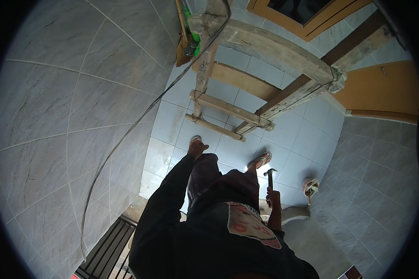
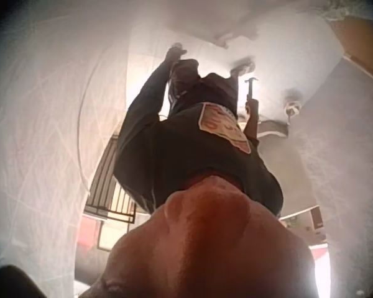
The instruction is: The person uses a hammer and nails to fix outdoor pavers, then moves inside to a hallway area to apply a white substance to tile spacers by hand while using a hammer to position them.
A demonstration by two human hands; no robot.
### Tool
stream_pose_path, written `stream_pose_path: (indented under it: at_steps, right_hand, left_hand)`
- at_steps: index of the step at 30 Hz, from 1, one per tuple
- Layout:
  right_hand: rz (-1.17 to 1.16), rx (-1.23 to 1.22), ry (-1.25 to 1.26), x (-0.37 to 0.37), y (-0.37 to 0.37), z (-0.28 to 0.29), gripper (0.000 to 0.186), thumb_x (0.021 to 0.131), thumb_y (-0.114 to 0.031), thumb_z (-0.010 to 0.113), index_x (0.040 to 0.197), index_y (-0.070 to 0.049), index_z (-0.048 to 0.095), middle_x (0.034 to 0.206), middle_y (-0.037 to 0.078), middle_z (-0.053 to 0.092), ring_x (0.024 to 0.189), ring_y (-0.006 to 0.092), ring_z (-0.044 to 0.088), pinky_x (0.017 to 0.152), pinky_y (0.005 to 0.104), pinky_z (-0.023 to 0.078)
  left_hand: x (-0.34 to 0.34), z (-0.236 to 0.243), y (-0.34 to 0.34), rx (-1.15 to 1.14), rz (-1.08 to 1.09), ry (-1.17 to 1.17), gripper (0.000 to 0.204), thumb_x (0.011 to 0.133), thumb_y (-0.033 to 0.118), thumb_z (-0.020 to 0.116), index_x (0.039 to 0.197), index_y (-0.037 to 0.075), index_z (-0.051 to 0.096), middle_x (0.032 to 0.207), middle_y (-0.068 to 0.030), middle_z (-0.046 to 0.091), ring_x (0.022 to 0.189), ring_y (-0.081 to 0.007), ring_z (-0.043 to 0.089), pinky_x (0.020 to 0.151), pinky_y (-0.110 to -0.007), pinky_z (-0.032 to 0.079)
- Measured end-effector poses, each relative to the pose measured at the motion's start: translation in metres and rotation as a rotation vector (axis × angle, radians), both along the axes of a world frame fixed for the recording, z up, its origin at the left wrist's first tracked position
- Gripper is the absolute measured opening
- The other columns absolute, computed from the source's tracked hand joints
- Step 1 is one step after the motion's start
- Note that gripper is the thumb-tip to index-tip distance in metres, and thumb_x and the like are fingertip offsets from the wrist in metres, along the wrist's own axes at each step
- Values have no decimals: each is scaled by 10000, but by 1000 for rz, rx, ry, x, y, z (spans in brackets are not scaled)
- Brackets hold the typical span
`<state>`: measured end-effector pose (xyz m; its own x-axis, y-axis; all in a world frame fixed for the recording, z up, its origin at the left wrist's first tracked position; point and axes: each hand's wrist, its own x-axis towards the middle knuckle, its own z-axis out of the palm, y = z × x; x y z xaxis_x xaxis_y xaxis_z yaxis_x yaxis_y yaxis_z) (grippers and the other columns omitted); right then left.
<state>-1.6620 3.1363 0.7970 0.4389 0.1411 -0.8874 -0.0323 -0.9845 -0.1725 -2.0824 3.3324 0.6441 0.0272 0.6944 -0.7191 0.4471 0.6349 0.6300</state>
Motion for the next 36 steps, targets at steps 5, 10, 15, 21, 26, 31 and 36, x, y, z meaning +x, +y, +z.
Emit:
stream_pose_path:
  at_steps: [5, 10, 15, 21, 26, 31, 36]
  right_hand:
    - [9, 3, 66, 94, -13, -22, 415, 929, -400, 637, 693, -67, 562, 481, 17, 467, 343, 147, 427, 335, 333, 322]
    - [-12, -44, 47, 217, -51, -14, 408, 918, -367, 633, 656, -70, 536, 473, 11, 455, 331, 149, 413, 329, 333, 313]
    - [-61, -80, -91, 325, -52, -8, 437, 907, -334, 647, 590, -66, 510, 441, 9, 427, 325, 162, 422, 331, 343, 299]
    - [71, -114, -119, 410, 35, -30, 428, 897, -369, 607, 666, -14, 544, 498, 66, 516, 381, 205, 511, 364, 375, 369]
    - [297, -37, -51, 429, 163, -30, 491, 904, -448, 588, 834, 38, 583, 586, 110, 581, 435, 229, 577, 389, 384, 427]
    - [727, 165, -125, 415, 301, -42, 502, 930, -440, 579, 902, 60, 609, 779, 244, 666, 746, 395, 674, 647, 478, 499]
    - [969, 288, 30, 375, 435, -44, 448, 954, -391, 566, 1007, 54, 589, 854, 303, 658, 875, 492, 643, 717, 540, 490]
  left_hand:
    - [74, -8, 13, 70, -344, 310, 350, 715, 420, 777, 845, 97, 744, 910, -126, 698, 953, -311, 661, 926, -443, 481]
    - [207, 10, -24, 276, -846, 675, 568, 803, 415, 682, 1157, -28, 634, 1061, -292, 657, 1030, -368, 656, 917, -459, 514]
    - [338, 31, -3, 37, -624, 230, 515, 829, 478, 639, 1051, 19, 705, 1078, -227, 685, 1044, -361, 653, 919, -444, 503]
    - [447, 50, 50, 117, -429, 64, 392, 864, 402, 679, 921, 14, 693, 900, -186, 704, 872, -331, 685, 794, -419, 528]
    - [496, 31, 94, 95, -248, 58, 376, 886, 376, 666, 917, 1, 682, 859, -183, 700, 832, -293, 687, 762, -395, 521]
    - [561, 27, 177, -121, -72, -93, 482, 902, 467, 654, 983, -7, 688, 878, -137, 706, 818, -199, 665, 750, -344, 504]
    - [611, 20, 249, -298, 182, -243, 505, 930, 494, 616, 997, -4, 672, 776, -63, 637, 717, -137, 591, 653, -305, 467]
